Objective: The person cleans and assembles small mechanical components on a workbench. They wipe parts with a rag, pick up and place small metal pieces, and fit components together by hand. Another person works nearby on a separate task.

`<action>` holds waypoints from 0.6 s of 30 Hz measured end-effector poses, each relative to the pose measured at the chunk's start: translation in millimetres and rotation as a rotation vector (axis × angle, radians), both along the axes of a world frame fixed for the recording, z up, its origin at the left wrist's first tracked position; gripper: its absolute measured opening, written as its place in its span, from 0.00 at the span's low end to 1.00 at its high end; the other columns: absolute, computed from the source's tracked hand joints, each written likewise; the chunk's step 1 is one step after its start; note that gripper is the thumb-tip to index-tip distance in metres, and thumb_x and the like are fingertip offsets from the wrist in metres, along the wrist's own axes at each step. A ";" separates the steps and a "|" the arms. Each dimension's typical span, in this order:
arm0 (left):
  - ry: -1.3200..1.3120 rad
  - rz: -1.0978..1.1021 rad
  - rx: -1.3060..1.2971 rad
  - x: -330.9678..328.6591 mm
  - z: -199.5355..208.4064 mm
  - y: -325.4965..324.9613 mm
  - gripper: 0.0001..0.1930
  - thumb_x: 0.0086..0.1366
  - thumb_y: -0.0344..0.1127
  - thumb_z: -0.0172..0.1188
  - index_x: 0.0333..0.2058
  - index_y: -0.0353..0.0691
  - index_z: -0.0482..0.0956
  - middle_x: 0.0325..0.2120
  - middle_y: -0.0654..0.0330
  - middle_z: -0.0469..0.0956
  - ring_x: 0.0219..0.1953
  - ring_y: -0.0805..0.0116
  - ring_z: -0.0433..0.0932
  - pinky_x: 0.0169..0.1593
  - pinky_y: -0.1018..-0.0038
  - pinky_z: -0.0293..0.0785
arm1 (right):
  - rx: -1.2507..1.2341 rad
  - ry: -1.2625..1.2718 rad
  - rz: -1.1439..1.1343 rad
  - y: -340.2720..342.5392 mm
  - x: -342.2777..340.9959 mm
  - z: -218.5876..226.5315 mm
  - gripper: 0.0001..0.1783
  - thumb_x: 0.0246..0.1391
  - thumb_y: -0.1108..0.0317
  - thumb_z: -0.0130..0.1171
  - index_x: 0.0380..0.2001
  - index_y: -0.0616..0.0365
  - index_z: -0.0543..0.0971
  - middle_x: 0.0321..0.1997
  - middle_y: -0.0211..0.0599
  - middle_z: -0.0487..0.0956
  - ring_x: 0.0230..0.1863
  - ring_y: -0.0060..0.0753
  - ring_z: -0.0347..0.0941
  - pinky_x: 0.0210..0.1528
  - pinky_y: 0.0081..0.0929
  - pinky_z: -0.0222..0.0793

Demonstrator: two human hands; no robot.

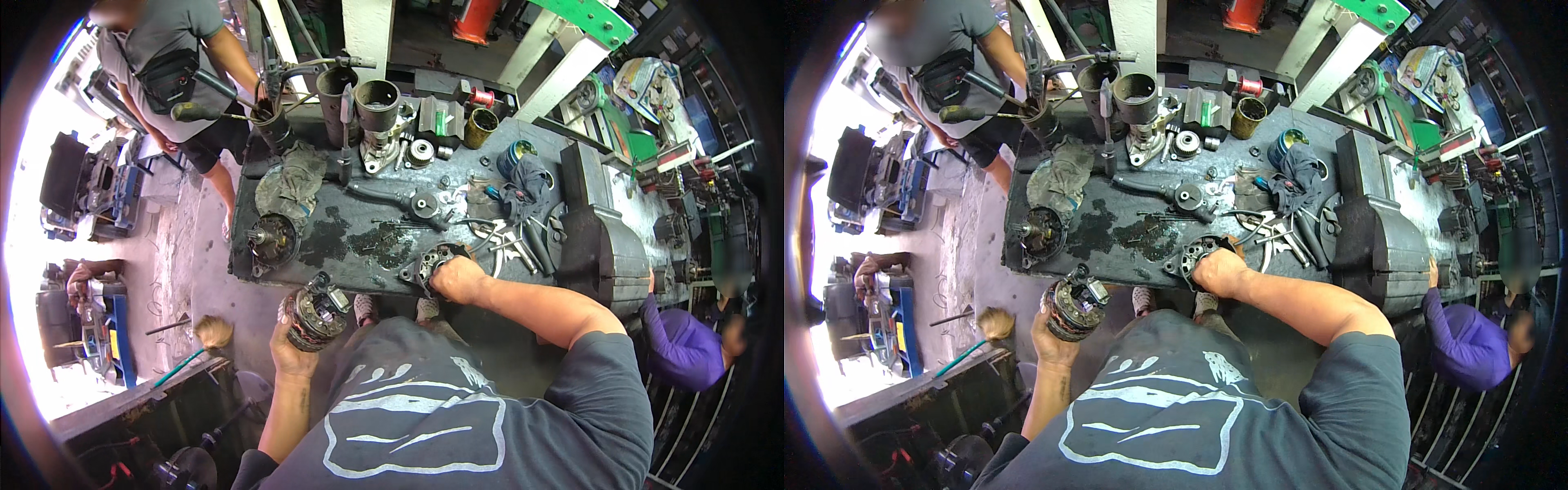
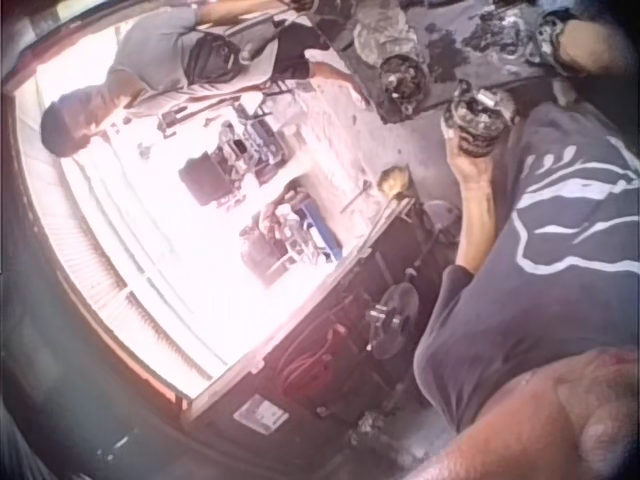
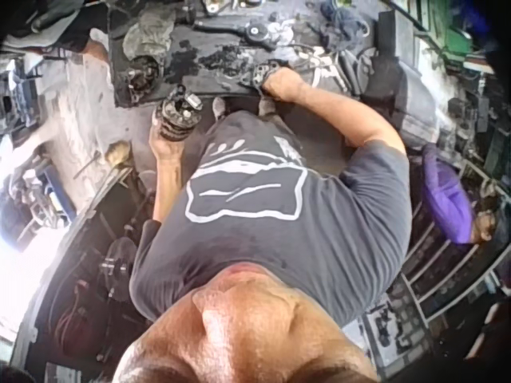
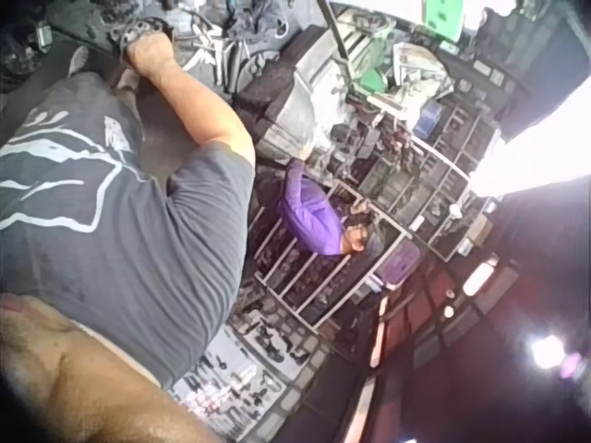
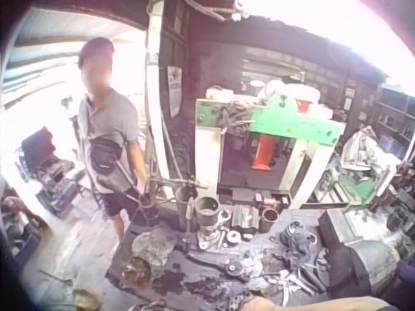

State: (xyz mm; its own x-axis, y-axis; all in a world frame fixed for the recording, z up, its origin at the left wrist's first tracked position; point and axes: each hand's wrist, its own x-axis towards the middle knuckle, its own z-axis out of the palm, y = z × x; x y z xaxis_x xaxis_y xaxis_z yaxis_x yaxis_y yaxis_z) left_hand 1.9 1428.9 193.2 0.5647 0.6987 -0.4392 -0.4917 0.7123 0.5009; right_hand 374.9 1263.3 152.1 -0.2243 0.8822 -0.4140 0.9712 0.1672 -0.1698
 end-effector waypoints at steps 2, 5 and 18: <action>0.024 0.012 0.028 6.1 3.9 -12.2 0.35 0.66 0.48 0.69 0.67 0.36 0.76 0.63 0.49 0.81 0.66 0.49 0.79 0.73 0.49 0.73 | 0.009 -0.018 -0.041 -2.5 -3.7 1.9 0.08 0.55 0.65 0.64 0.29 0.51 0.91 0.35 0.39 0.91 0.39 0.43 0.90 0.39 0.44 0.85; 0.059 0.016 0.056 20.1 10.5 -28.8 0.36 0.66 0.49 0.70 0.68 0.36 0.75 0.64 0.51 0.81 0.66 0.51 0.79 0.73 0.50 0.73 | 0.026 -0.023 -0.082 -3.7 -9.5 6.1 0.09 0.55 0.65 0.64 0.30 0.51 0.92 0.35 0.39 0.92 0.38 0.44 0.91 0.39 0.44 0.85; -0.085 -0.081 0.160 98.3 54.6 -78.5 0.36 0.65 0.41 0.69 0.69 0.36 0.70 0.61 0.51 0.81 0.61 0.54 0.82 0.68 0.53 0.80 | 0.169 0.054 0.080 -10.1 1.1 -16.3 0.08 0.55 0.63 0.64 0.28 0.49 0.91 0.32 0.41 0.90 0.35 0.45 0.90 0.35 0.45 0.84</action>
